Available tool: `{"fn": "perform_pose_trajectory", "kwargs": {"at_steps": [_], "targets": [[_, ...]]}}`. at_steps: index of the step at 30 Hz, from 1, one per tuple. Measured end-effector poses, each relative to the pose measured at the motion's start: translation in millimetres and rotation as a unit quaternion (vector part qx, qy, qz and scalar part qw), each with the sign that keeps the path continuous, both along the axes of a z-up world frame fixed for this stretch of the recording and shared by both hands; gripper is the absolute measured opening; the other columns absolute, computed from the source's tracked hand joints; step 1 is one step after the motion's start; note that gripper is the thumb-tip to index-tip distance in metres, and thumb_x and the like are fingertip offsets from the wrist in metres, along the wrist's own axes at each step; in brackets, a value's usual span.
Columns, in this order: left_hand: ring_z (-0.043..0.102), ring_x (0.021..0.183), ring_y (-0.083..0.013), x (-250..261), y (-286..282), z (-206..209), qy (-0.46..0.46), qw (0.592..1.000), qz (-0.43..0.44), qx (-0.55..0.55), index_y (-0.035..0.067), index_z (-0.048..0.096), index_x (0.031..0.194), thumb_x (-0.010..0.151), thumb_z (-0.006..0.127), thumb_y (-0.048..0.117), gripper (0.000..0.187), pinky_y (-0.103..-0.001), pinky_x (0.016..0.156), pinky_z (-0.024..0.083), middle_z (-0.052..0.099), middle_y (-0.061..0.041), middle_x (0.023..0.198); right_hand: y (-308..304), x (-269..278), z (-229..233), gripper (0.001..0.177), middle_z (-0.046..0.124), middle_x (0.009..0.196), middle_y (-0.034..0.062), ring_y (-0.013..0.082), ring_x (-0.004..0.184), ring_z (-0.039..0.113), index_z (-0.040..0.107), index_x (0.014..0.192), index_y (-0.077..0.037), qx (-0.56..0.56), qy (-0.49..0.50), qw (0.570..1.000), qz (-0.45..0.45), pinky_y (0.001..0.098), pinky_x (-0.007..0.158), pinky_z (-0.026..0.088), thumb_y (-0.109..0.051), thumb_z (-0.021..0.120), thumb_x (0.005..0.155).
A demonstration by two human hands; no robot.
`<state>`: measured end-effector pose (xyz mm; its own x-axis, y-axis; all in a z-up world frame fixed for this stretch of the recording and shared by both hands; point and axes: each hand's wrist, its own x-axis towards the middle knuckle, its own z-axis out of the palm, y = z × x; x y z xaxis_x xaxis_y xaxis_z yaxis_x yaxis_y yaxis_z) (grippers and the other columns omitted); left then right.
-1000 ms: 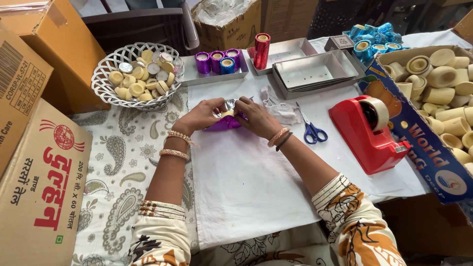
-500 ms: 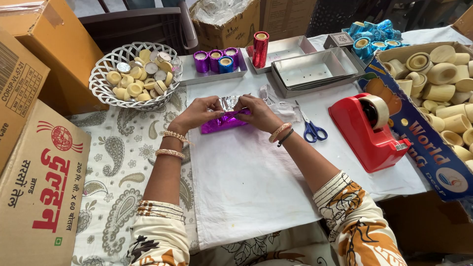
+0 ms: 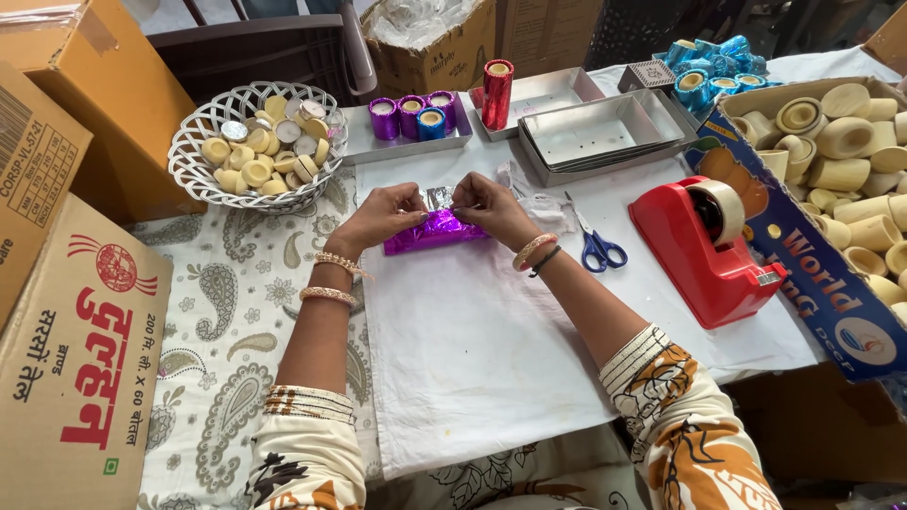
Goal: Wrapping small clay lamps with purple foil and securing them with tape.
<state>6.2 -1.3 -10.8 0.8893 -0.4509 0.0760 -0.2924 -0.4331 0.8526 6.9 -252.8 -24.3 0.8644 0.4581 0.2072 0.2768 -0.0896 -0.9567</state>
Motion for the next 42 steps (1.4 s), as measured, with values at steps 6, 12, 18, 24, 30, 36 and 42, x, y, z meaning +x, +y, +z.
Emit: {"fn": "perform_pose_trajectory", "kwargs": {"at_steps": [6, 12, 18, 24, 30, 36, 42], "targets": [[0.058, 0.074, -0.0074, 2.0, 1.0, -4.5, -0.006, 1.000, -0.012, -0.025, 0.004, 0.065, 0.088, 0.091, 0.074, 0.010, 0.011, -0.026, 0.066, 0.052, 0.067, 0.000, 0.081, -3.2, 2.2, -0.1, 0.018, 0.064, 0.094, -0.0022, 0.0044, 0.089, 0.062, 0.060, 0.102, -0.004, 0.013, 0.032, 0.999, 0.003, 0.0206, 0.083, 0.055, 0.004, 0.070, 0.091], [0.058, 0.076, -0.0070, -0.5, -0.9, -1.3, -0.006, 1.000, 0.006, -0.005, 0.006, 0.064, 0.085, 0.089, 0.073, 0.010, 0.011, -0.026, 0.069, 0.052, 0.066, 0.001, 0.080, -11.5, 3.2, 9.5, 0.013, 0.067, 0.093, 0.0003, 0.0069, 0.086, 0.065, 0.063, 0.100, -0.003, -0.066, -0.006, 0.998, -0.017, 0.0233, 0.075, 0.058, 0.001, 0.073, 0.092], [0.057, 0.076, -0.0080, -1.2, -2.4, 0.5, 0.008, 1.000, 0.017, -0.003, 0.006, 0.063, 0.084, 0.091, 0.073, 0.011, 0.013, -0.026, 0.069, 0.052, 0.066, 0.001, 0.080, -22.7, 11.5, 7.8, 0.010, 0.071, 0.097, 0.0040, 0.0107, 0.090, 0.072, 0.064, 0.096, -0.002, -0.119, -0.070, 0.990, -0.044, 0.0257, 0.080, 0.063, 0.001, 0.072, 0.090], [0.060, 0.078, -0.0090, 5.1, -1.5, -6.2, -0.017, 1.000, 0.006, -0.004, 0.005, 0.062, 0.084, 0.090, 0.073, 0.010, 0.014, -0.026, 0.069, 0.053, 0.068, -0.001, 0.081, -24.0, 17.6, 4.0, 0.009, 0.070, 0.100, 0.0058, 0.0129, 0.088, 0.072, 0.063, 0.107, -0.005, -0.103, -0.067, 0.987, -0.109, 0.0267, 0.080, 0.064, -0.013, 0.062, 0.102], [0.061, 0.078, -0.0086, 1.9, -2.5, -2.9, -0.006, 1.000, 0.013, -0.002, 0.005, 0.061, 0.084, 0.090, 0.072, 0.009, 0.013, -0.026, 0.069, 0.054, 0.068, -0.001, 0.082, -15.6, -12.1, 44.1, 0.035, 0.070, 0.093, 0.0044, 0.0123, 0.082, 0.065, 0.057, 0.119, -0.009, -0.216, -0.057, 0.974, 0.019, 0.0293, 0.074, 0.055, -0.018, 0.076, 0.091], [0.061, 0.079, -0.0095, 0.5, -3.3, -2.4, -0.023, 1.000, 0.014, 0.009, 0.003, 0.057, 0.083, 0.090, 0.071, 0.009, 0.017, -0.027, 0.071, 0.053, 0.067, -0.002, 0.082, -30.4, 5.4, 28.0, 0.021, 0.071, 0.087, 0.0045, 0.0122, 0.078, 0.067, 0.061, 0.108, -0.006, -0.204, -0.069, 0.977, -0.004, 0.0299, 0.070, 0.059, -0.001, 0.066, 0.088], [0.061, 0.079, -0.0091, 2.2, -3.5, -2.0, -0.022, 1.000, 0.011, 0.009, 0.004, 0.057, 0.084, 0.090, 0.071, 0.009, 0.017, -0.027, 0.071, 0.053, 0.067, -0.001, 0.082, -30.8, -4.0, 46.6, 0.012, 0.071, 0.091, 0.0068, 0.0159, 0.076, 0.070, 0.061, 0.106, -0.005, -0.242, -0.097, 0.964, -0.049, 0.0331, 0.068, 0.058, -0.011, 0.063, 0.097]]}}
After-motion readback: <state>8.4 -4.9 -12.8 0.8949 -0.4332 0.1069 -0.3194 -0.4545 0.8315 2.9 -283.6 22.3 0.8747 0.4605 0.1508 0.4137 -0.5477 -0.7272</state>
